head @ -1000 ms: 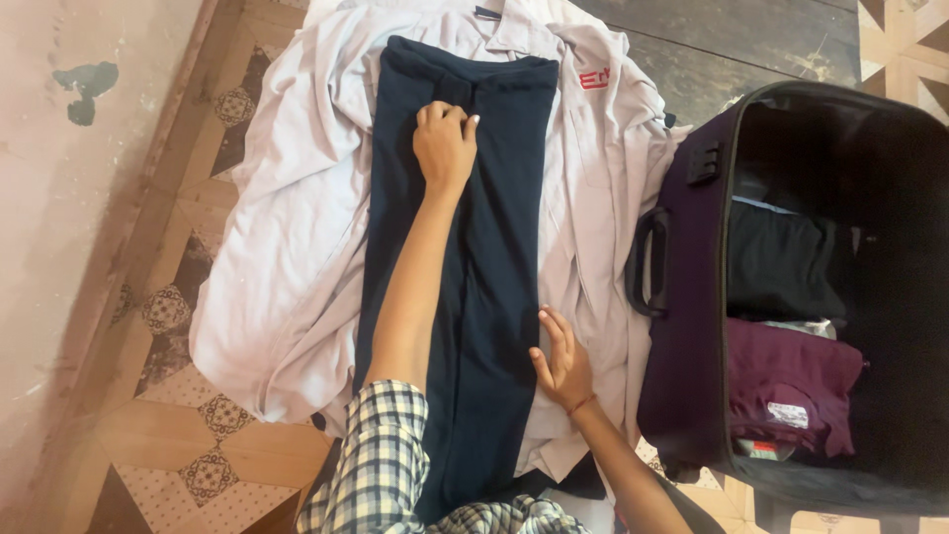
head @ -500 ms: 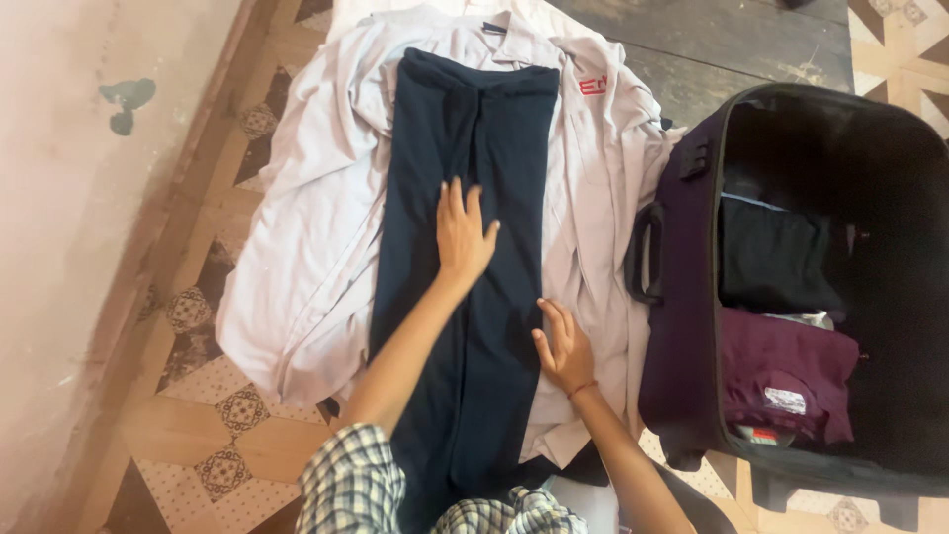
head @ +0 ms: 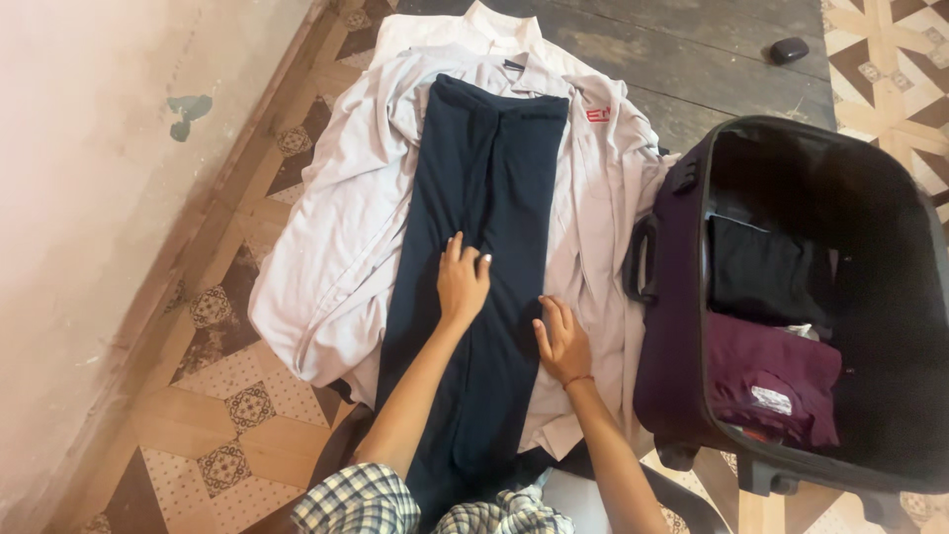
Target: The person folds a pair of dark trousers on a chair and places them into an open suitcase. They then pick up a light-colored shirt, button it up, and begin folding it.
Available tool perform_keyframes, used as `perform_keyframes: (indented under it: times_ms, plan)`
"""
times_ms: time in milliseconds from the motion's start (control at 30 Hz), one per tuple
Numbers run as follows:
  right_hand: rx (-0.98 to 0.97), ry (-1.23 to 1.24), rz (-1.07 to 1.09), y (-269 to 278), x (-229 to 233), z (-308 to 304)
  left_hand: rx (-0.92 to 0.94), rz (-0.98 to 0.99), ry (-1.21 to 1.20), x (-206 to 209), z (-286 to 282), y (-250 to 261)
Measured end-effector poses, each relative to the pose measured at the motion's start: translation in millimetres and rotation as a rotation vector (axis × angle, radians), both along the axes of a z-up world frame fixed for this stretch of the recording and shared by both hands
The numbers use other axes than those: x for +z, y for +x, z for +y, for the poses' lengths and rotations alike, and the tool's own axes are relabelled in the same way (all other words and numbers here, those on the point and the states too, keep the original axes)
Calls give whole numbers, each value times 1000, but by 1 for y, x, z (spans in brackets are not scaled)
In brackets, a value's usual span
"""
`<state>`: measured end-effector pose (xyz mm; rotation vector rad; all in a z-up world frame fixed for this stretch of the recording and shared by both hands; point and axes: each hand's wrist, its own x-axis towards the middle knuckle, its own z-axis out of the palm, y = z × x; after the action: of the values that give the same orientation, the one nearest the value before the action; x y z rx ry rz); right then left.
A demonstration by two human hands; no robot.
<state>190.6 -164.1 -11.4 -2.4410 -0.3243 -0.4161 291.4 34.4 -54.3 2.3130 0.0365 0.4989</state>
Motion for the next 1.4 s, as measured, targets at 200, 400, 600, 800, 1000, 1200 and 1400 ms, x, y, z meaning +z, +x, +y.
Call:
perform_keyframes:
  times_ms: [200, 400, 600, 800, 1000, 1200, 1400]
  plan:
    - [2, 2, 2, 1, -8, -3, -5, 19, -102, -1, 9, -10]
    - [19, -25, -36, -1, -1, 0, -94, -10, 486, -7, 8, -21]
    - [79, -107, -77, -5, 7, 2, -241, -39, 389, -2, 27, -69]
    - [79, -85, -136, -23, -1, 8, -276, -17, 420, 2, 30, -147]
    - [69, -206, -59, -138, -45, 1, -465, 337, 466, 16, 35, -242]
    - [151, -299, 118, -251, -83, -40, -781, 1024, 346, 67, 74, -288]
    - [231, 696, 627, -247, 72, -157, -631, 924, 233, 103, 151, -265]
